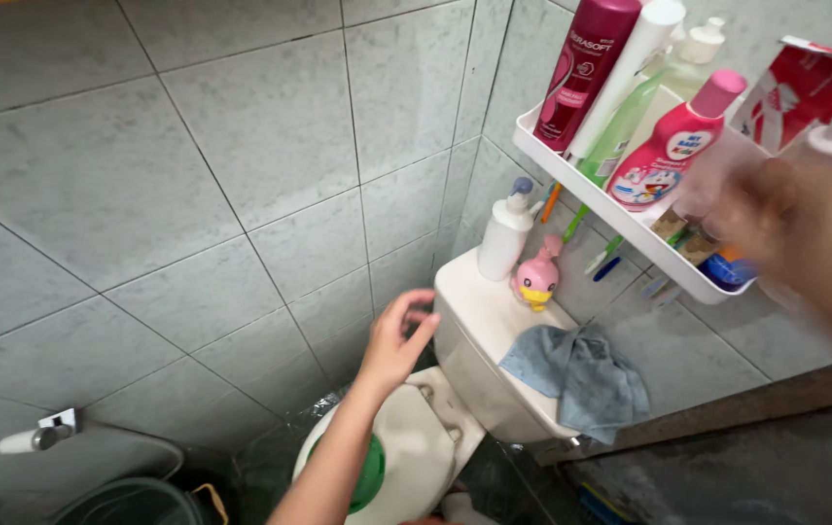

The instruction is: The person washes their hands with water from a blue scoop, then wipes the toilet seat, lid, and tank with a cloth, and rearranges toiletries on a shelf.

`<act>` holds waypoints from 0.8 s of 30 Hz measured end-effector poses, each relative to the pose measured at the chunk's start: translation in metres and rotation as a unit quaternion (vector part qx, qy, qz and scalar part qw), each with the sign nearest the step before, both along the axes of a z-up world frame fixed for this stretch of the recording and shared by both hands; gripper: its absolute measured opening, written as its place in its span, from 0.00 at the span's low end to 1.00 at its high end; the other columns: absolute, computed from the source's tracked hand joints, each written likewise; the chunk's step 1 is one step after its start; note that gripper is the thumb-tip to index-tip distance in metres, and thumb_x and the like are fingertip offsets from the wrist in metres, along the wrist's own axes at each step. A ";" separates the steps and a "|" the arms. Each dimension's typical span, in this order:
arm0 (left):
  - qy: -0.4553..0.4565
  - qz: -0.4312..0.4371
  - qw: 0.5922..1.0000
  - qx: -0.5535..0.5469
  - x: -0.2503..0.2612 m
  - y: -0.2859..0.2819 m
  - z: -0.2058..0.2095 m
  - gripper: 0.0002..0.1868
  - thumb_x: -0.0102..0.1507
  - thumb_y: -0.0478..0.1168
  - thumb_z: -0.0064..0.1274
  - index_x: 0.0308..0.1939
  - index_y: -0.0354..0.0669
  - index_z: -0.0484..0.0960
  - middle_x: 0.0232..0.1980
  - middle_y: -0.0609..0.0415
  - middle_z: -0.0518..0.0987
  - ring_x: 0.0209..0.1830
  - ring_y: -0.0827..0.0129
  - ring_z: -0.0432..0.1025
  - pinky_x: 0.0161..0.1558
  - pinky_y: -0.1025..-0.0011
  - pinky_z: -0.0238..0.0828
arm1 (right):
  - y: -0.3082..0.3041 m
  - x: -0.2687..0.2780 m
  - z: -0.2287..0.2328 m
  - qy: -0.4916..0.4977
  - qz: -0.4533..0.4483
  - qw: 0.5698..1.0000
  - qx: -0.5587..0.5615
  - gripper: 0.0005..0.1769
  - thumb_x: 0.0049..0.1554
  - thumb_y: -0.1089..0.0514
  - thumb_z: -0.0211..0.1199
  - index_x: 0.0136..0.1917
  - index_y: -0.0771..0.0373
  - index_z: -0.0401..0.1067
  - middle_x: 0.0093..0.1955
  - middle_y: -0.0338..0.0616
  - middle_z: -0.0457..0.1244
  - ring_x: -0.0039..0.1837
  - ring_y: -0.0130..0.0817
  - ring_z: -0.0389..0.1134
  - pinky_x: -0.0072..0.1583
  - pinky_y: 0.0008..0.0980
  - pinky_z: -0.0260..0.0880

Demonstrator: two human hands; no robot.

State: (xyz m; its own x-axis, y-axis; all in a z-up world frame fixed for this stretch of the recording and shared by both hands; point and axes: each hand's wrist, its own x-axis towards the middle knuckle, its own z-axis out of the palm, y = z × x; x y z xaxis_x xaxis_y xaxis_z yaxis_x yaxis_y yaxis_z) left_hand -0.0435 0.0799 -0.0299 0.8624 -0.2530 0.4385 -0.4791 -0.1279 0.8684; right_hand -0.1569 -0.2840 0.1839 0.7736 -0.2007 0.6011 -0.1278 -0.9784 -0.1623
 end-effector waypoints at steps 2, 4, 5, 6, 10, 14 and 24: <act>-0.030 0.002 0.999 0.016 0.003 -0.021 0.028 0.18 0.62 0.42 0.59 0.56 0.46 0.80 0.55 0.55 0.83 0.46 0.69 0.77 0.38 0.69 0.72 | -0.002 0.049 0.059 -0.060 0.018 0.997 -0.042 0.23 0.70 0.43 0.64 0.49 0.67 0.79 0.36 0.54 0.68 0.34 0.40 0.69 0.38 0.41 0.67; -0.066 -0.010 0.998 0.021 0.003 -0.044 0.055 0.18 0.62 0.42 0.60 0.56 0.46 0.80 0.55 0.54 0.82 0.47 0.68 0.77 0.34 0.68 0.73 | 0.008 0.097 0.102 -0.168 0.080 0.966 -0.178 0.23 0.64 0.43 0.71 0.49 0.68 0.79 0.39 0.51 0.70 0.34 0.40 0.69 0.37 0.40 0.69; -0.087 -0.024 0.996 0.017 0.002 -0.054 0.068 0.18 0.62 0.42 0.60 0.56 0.46 0.80 0.55 0.54 0.82 0.48 0.67 0.78 0.34 0.68 0.73 | 0.010 0.103 0.112 -0.155 0.062 0.965 -0.201 0.24 0.62 0.40 0.71 0.48 0.66 0.79 0.39 0.50 0.70 0.34 0.42 0.70 0.37 0.42 0.69; -0.105 -0.036 0.994 0.016 0.001 -0.062 0.077 0.19 0.62 0.43 0.60 0.56 0.46 0.80 0.55 0.53 0.81 0.49 0.67 0.78 0.34 0.68 0.74 | 0.015 0.111 0.118 -0.141 0.045 0.964 -0.222 0.25 0.60 0.37 0.72 0.46 0.63 0.80 0.38 0.49 0.70 0.35 0.43 0.70 0.37 0.44 0.69; -0.178 -0.059 0.982 0.020 0.009 -0.090 0.100 0.16 0.65 0.45 0.58 0.56 0.46 0.80 0.55 0.50 0.81 0.53 0.60 0.78 0.46 0.65 0.75 | 0.032 0.111 0.116 0.081 -0.060 0.981 -0.164 0.25 0.54 0.31 0.69 0.49 0.52 0.82 0.33 0.50 0.72 0.37 0.47 0.74 0.44 0.46 0.72; -0.266 -0.057 0.962 0.012 0.033 -0.133 0.114 0.21 0.67 0.43 0.54 0.64 0.43 0.74 0.60 0.46 0.78 0.61 0.50 0.73 0.63 0.59 0.67 | 0.036 0.119 0.074 0.067 -0.076 0.955 -0.280 0.26 0.53 0.28 0.70 0.52 0.47 0.83 0.40 0.49 0.71 0.42 0.47 0.75 0.42 0.43 0.74; -0.236 -0.007 0.972 -0.001 0.078 -0.228 0.146 0.36 0.59 0.37 0.61 0.69 0.43 0.64 0.61 0.43 0.76 0.52 0.51 0.77 0.53 0.59 0.75 | -0.007 0.097 0.072 0.058 0.025 0.986 -0.155 0.18 0.55 0.46 0.71 0.59 0.41 0.81 0.46 0.46 0.73 0.44 0.49 0.74 0.47 0.49 0.73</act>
State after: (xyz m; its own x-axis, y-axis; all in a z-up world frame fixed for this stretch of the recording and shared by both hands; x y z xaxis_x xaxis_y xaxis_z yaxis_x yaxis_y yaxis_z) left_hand 0.0342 -0.1481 0.1164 0.5623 -0.2618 0.7844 -0.8252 -0.1168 0.5526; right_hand -0.0603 -0.2906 0.2563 0.8451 0.0180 0.5343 -0.0786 -0.9844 0.1575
